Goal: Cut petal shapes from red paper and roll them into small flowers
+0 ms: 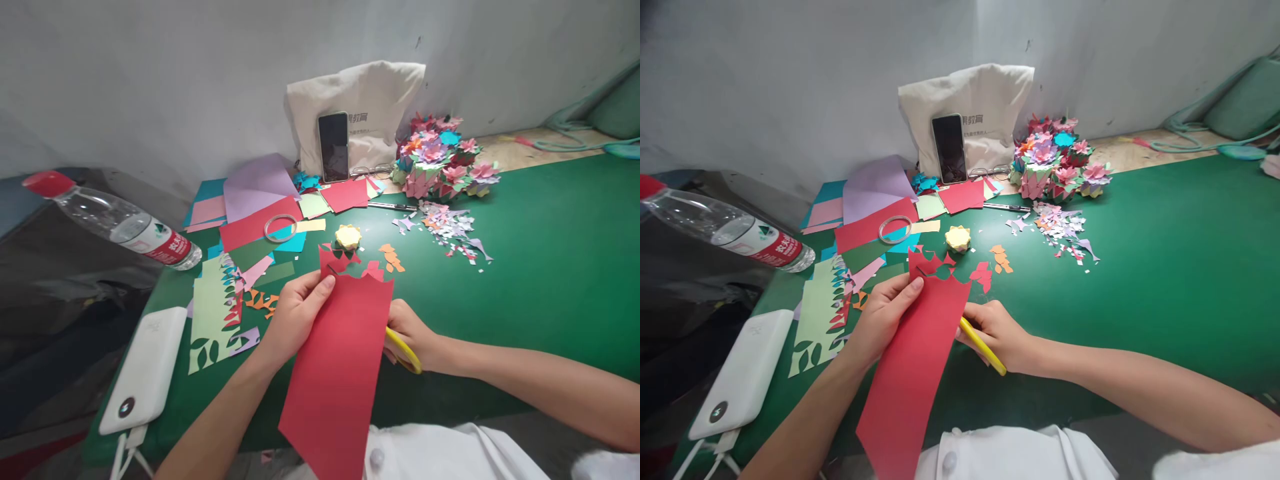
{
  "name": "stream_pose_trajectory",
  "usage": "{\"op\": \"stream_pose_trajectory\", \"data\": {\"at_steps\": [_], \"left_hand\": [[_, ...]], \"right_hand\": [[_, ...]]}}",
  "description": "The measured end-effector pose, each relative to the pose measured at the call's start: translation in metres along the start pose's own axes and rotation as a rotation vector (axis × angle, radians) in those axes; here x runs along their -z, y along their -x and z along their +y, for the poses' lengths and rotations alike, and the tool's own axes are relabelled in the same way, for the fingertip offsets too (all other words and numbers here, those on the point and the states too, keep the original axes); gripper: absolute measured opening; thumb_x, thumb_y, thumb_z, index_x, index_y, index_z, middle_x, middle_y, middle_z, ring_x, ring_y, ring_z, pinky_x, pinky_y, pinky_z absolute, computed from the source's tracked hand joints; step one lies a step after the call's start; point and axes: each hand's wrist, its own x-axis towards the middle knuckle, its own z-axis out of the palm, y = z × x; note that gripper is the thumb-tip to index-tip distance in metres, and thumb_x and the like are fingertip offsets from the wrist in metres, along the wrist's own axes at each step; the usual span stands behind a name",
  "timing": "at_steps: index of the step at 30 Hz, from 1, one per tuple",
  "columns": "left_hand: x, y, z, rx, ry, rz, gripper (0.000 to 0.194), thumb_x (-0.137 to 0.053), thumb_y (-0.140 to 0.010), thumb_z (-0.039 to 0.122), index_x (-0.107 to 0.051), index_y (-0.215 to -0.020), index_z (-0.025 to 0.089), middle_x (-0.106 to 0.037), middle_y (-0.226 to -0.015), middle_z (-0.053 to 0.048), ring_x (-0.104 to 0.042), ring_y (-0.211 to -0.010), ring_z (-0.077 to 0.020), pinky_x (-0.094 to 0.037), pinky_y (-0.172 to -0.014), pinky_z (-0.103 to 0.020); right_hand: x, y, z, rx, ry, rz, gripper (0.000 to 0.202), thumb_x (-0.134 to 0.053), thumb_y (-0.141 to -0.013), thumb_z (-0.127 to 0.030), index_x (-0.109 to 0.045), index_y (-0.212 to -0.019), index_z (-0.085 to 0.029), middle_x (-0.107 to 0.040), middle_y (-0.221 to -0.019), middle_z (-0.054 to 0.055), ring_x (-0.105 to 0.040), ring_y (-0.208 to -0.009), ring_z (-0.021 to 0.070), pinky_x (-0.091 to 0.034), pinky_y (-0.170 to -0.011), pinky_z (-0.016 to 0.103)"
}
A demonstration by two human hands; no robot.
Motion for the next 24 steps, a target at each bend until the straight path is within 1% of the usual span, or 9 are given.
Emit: {"op": "stream_pose_trajectory", "data": {"at_steps": [2, 4, 7, 9, 12, 16, 20, 22, 24], "left_hand": [[0.001, 0.0, 0.0, -0.049, -0.043, -0.018, 0.025, -0.058, -0.09, 0.042, -0.066, -0.085, 0.019, -0.06, -0.074, 0.0, -0.052, -0.064, -0.0118, -0.044, -0.058, -0.021], [0.002, -0.001, 0.0, -0.127, -0.092, -0.003, 0.023, -0.055, -0.092, 0.04, -0.063, -0.083, 0.02, -0.054, -0.071, 0.002, -0.048, -0.064, -0.011, -0.042, -0.059, -0.02], [0.002, -0.001, 0.001, -0.232, -0.188, 0.099, 0.026, -0.051, -0.095, 0.038, -0.056, -0.076, 0.02, -0.04, -0.064, 0.004, -0.035, -0.059, -0.0097, -0.033, -0.054, -0.02], [0.002, -0.001, 0.001, -0.279, -0.254, 0.16, 0.028, -0.05, -0.095, 0.039, -0.054, -0.075, 0.02, -0.036, -0.063, 0.005, -0.03, -0.057, -0.01, -0.028, -0.051, -0.022], [0.002, 0.0, 0.001, -0.299, -0.296, 0.226, 0.03, -0.052, -0.094, 0.039, -0.052, -0.071, 0.02, -0.032, -0.06, 0.005, -0.027, -0.055, -0.0105, -0.023, -0.048, -0.023], [0.002, 0.001, 0.001, -0.298, -0.229, 0.32, 0.032, -0.054, -0.091, 0.038, -0.046, -0.066, 0.019, -0.032, -0.062, 0.005, -0.03, -0.055, -0.0105, -0.026, -0.049, -0.022], [0.004, -0.001, 0.0, -0.253, -0.106, 0.321, 0.031, -0.053, -0.09, 0.043, -0.044, -0.07, 0.021, -0.039, -0.063, 0.005, -0.035, -0.054, -0.01, -0.032, -0.05, -0.019], [0.004, -0.002, -0.001, -0.211, -0.06, 0.29, 0.031, -0.055, -0.089, 0.044, -0.044, -0.071, 0.021, -0.04, -0.063, 0.006, -0.036, -0.053, -0.0094, -0.033, -0.05, -0.018], [0.001, -0.002, -0.002, -0.174, -0.061, 0.238, 0.03, -0.056, -0.088, 0.043, -0.046, -0.071, 0.021, -0.042, -0.064, 0.005, -0.038, -0.054, -0.009, -0.035, -0.051, -0.018]], "right_hand": [[0.001, -0.002, -0.002, 0.032, 0.034, 0.009, 0.044, -0.051, -0.092, -0.05, -0.047, -0.061, -0.019, -0.046, -0.045, -0.006, -0.04, -0.036, 0.006, -0.03, -0.038, 0.018], [0.002, -0.003, -0.004, 0.057, 0.069, 0.011, 0.045, -0.05, -0.092, -0.049, -0.047, -0.06, -0.018, -0.046, -0.044, -0.006, -0.037, -0.038, 0.006, -0.028, -0.039, 0.019], [0.003, -0.004, -0.007, 0.074, 0.112, -0.001, 0.045, -0.047, -0.093, -0.048, -0.047, -0.059, -0.018, -0.045, -0.046, -0.005, -0.035, -0.043, 0.0066, -0.027, -0.043, 0.02], [0.004, -0.004, -0.007, 0.074, 0.126, -0.015, 0.045, -0.047, -0.092, -0.05, -0.048, -0.06, -0.018, -0.045, -0.048, -0.005, -0.033, -0.045, 0.0069, -0.026, -0.044, 0.02], [0.007, -0.004, -0.009, 0.061, 0.12, -0.048, 0.042, -0.049, -0.091, -0.05, -0.051, -0.066, -0.017, -0.045, -0.053, -0.005, -0.032, -0.048, 0.0069, -0.026, -0.044, 0.02], [0.012, -0.003, -0.014, 0.019, 0.11, -0.074, 0.036, -0.06, -0.086, -0.052, -0.058, -0.08, -0.016, -0.048, -0.063, -0.005, -0.033, -0.053, 0.0077, -0.029, -0.048, 0.02], [0.012, -0.001, -0.017, -0.019, 0.066, 0.01, 0.043, -0.059, -0.083, -0.06, -0.055, -0.079, -0.017, -0.042, -0.056, -0.006, -0.032, -0.048, 0.0078, -0.028, -0.044, 0.021], [0.01, 0.0, -0.015, -0.023, 0.014, 0.098, 0.044, -0.053, -0.086, -0.063, -0.052, -0.08, -0.019, -0.04, -0.052, -0.007, -0.035, -0.042, 0.0084, -0.029, -0.04, 0.022], [0.006, 0.0, -0.01, -0.015, -0.047, 0.213, 0.04, -0.049, -0.089, -0.061, -0.048, -0.082, -0.021, -0.042, -0.053, -0.006, -0.041, -0.041, 0.0102, -0.033, -0.04, 0.023]]}}
